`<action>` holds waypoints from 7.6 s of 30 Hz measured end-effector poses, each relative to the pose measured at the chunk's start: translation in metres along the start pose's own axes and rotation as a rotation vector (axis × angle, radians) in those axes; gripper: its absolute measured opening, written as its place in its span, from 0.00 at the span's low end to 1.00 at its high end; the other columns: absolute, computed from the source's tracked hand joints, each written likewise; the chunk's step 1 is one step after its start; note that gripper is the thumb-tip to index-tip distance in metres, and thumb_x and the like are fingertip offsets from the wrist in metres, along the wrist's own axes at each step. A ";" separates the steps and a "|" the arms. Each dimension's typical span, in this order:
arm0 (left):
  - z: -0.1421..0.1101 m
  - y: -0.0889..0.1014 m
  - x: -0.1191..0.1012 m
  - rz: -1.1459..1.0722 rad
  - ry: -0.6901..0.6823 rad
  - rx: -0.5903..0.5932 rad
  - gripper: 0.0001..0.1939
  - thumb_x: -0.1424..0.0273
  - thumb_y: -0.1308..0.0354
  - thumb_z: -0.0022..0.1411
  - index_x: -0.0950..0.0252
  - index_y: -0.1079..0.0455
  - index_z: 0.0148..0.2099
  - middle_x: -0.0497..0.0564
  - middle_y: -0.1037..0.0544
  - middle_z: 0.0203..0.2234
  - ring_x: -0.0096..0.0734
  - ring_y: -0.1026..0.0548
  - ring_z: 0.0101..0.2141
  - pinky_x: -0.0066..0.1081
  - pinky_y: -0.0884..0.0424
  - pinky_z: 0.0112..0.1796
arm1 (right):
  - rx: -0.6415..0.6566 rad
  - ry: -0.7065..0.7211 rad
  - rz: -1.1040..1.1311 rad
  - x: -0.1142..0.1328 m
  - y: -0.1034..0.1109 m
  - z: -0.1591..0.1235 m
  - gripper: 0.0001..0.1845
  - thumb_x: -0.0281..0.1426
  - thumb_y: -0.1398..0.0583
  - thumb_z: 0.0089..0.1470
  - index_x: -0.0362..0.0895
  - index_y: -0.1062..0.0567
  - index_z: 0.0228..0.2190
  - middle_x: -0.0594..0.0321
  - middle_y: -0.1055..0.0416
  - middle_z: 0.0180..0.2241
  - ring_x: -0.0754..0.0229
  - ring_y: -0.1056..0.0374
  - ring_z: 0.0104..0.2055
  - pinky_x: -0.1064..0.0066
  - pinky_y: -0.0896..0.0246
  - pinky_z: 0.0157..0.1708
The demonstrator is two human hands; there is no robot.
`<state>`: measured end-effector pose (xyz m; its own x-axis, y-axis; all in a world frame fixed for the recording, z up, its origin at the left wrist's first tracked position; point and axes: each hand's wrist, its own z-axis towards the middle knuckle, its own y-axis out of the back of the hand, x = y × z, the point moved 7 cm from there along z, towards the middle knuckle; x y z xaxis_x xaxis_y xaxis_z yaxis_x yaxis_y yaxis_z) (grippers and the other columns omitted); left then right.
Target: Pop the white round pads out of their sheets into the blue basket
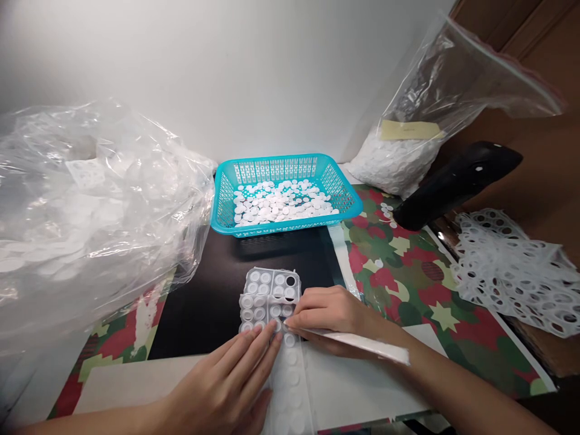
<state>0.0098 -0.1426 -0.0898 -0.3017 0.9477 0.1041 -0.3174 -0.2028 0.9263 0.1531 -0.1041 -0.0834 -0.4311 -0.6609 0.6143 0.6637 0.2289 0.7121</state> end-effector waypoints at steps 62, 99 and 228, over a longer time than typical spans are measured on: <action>0.004 -0.011 0.010 -0.201 -0.055 0.226 0.29 0.66 0.58 0.65 0.77 0.49 0.64 0.61 0.45 0.62 0.43 0.42 0.59 0.36 0.45 0.57 | -0.008 0.229 -0.698 0.021 -0.006 0.002 0.09 0.22 0.49 0.60 0.38 0.29 0.38 0.58 0.28 0.27 0.64 0.34 0.26 0.73 0.43 0.22; 0.001 -0.006 0.002 0.069 -0.010 -0.047 0.21 0.68 0.58 0.68 0.77 0.34 0.54 0.61 0.27 0.47 0.48 0.31 0.49 0.43 0.34 0.49 | -0.064 0.090 0.078 0.005 -0.013 0.037 0.12 0.22 0.41 0.54 0.41 0.25 0.40 0.58 0.27 0.29 0.63 0.30 0.29 0.74 0.32 0.29; 0.006 -0.009 0.022 -0.275 0.075 0.155 0.30 0.61 0.58 0.65 0.75 0.47 0.63 0.59 0.44 0.62 0.39 0.36 0.46 0.37 0.41 0.45 | -0.094 -0.043 -0.064 -0.005 0.016 -0.004 0.15 0.18 0.41 0.52 0.43 0.25 0.41 0.57 0.25 0.31 0.58 0.29 0.34 0.67 0.29 0.32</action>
<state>0.0111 -0.1187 -0.0938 -0.2912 0.9397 -0.1794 -0.2572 0.1037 0.9608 0.1681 -0.0998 -0.0763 -0.4992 -0.6399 0.5843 0.6877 0.1176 0.7164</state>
